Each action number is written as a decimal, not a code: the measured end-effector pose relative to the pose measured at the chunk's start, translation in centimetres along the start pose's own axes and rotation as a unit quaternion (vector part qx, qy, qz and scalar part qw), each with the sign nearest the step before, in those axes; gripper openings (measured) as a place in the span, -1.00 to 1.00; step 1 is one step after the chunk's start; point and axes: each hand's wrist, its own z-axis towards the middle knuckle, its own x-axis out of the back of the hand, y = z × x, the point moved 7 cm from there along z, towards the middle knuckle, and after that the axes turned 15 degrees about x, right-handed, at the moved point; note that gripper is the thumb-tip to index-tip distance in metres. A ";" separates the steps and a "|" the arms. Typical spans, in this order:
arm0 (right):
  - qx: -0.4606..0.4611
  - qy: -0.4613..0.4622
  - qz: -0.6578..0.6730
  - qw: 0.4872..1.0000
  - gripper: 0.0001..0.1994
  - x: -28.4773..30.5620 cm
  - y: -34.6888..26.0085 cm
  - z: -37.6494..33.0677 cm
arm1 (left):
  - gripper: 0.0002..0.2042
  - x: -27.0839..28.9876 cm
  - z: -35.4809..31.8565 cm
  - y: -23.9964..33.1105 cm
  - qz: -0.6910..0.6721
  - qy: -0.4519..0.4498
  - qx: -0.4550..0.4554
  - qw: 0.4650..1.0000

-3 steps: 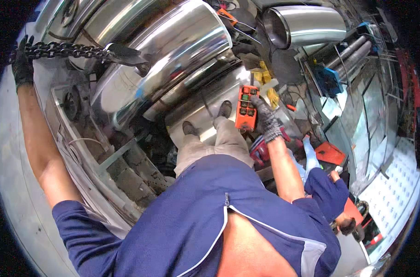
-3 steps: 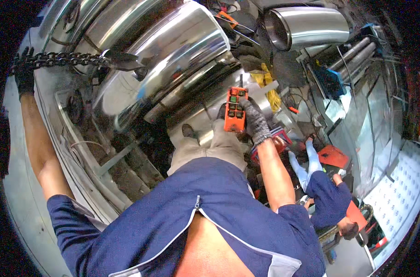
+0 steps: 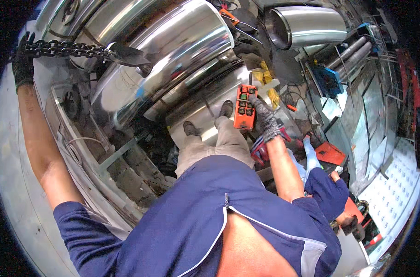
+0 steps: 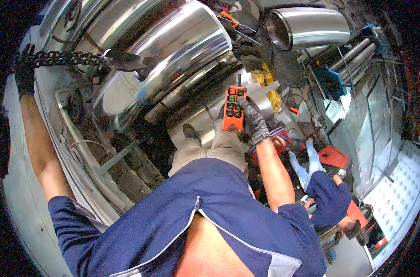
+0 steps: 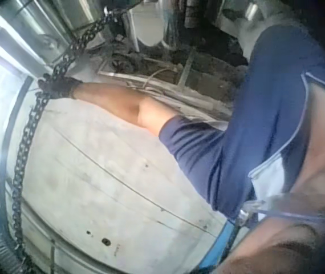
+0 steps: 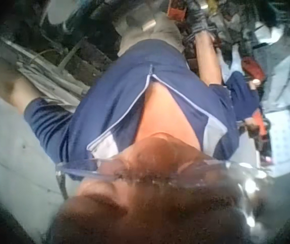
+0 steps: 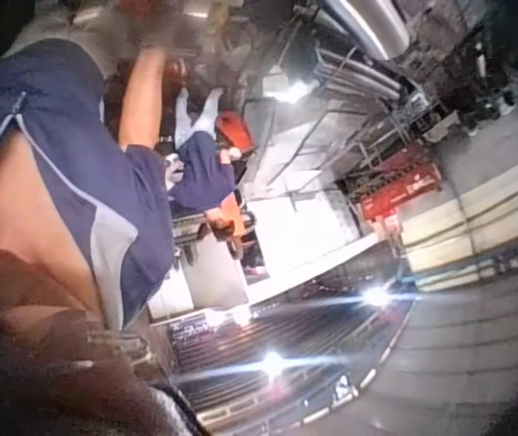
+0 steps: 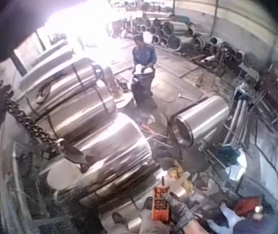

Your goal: Operating an overhead crane to lift and relocate large polished metal cylinders on a fabrication floor.

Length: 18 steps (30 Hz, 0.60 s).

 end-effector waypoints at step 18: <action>-0.036 -0.054 -0.046 0.997 -0.67 -7.2 9.4 -5.5 | -0.53 -1.7 -9.2 5.8 -0.357 0.026 0.043 0.933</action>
